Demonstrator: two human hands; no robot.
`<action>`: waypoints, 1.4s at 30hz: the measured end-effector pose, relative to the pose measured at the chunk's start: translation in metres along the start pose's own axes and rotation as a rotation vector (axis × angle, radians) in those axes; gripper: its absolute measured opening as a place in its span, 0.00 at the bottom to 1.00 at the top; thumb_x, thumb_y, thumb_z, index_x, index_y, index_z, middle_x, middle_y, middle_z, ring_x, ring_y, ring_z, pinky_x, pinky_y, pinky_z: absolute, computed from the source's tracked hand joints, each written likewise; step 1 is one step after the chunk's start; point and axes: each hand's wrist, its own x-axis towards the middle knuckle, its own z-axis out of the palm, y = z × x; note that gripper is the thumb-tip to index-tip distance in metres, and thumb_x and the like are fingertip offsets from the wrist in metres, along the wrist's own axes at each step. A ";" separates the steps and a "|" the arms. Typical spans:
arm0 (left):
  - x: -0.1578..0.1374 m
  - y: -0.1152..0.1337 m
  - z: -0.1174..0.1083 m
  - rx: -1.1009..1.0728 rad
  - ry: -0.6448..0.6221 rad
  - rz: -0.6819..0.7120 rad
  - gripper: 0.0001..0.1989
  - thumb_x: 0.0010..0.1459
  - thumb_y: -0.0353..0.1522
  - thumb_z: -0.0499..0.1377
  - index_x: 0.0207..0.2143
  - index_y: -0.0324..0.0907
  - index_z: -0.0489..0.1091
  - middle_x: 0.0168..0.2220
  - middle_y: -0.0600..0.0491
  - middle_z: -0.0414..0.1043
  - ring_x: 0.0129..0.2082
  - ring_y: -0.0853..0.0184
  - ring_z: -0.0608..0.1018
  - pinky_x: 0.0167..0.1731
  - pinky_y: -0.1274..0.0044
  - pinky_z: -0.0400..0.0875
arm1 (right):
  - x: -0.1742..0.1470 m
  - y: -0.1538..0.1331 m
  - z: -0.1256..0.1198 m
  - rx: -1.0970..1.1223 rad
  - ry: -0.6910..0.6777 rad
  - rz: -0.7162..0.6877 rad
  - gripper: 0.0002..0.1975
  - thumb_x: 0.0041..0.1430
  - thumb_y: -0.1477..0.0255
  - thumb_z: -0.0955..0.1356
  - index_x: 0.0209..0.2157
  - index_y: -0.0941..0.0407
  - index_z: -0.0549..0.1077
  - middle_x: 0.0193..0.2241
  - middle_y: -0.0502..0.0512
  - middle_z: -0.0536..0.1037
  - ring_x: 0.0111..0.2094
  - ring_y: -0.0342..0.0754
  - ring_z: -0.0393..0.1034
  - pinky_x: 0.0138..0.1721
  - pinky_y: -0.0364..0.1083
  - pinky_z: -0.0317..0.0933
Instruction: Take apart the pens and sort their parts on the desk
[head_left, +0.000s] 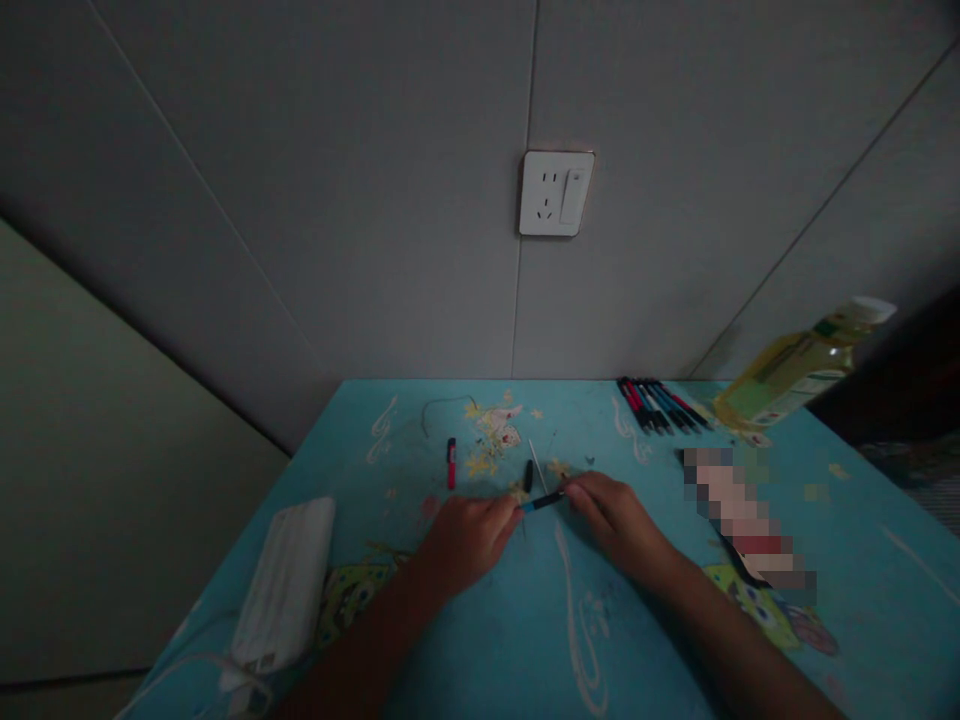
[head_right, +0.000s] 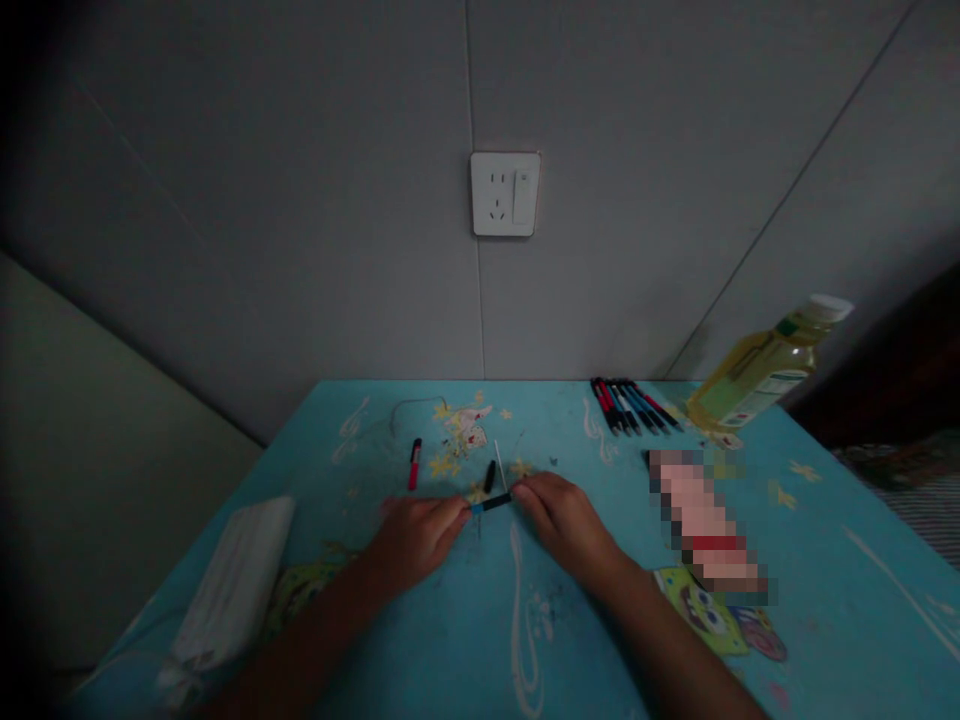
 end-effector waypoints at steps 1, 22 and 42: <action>0.000 0.000 0.001 -0.001 -0.001 0.001 0.13 0.67 0.35 0.49 0.32 0.42 0.69 0.23 0.54 0.74 0.22 0.67 0.77 0.22 0.77 0.60 | 0.000 0.001 0.000 0.002 -0.006 0.008 0.15 0.69 0.65 0.60 0.37 0.54 0.76 0.32 0.54 0.78 0.35 0.48 0.72 0.40 0.47 0.65; 0.001 0.002 0.001 -0.040 -0.003 -0.034 0.15 0.68 0.34 0.46 0.33 0.42 0.69 0.23 0.53 0.74 0.22 0.67 0.77 0.23 0.76 0.61 | 0.001 0.004 0.002 0.288 0.023 0.160 0.12 0.64 0.63 0.66 0.41 0.55 0.77 0.35 0.53 0.78 0.37 0.48 0.71 0.41 0.45 0.64; 0.007 0.001 0.002 -1.137 -0.143 -0.627 0.25 0.62 0.51 0.49 0.26 0.41 0.65 0.16 0.62 0.50 0.17 0.74 0.56 0.19 0.80 0.48 | 0.005 0.034 -0.029 0.039 0.095 0.075 0.08 0.62 0.71 0.64 0.37 0.54 0.76 0.38 0.55 0.79 0.39 0.49 0.73 0.40 0.46 0.65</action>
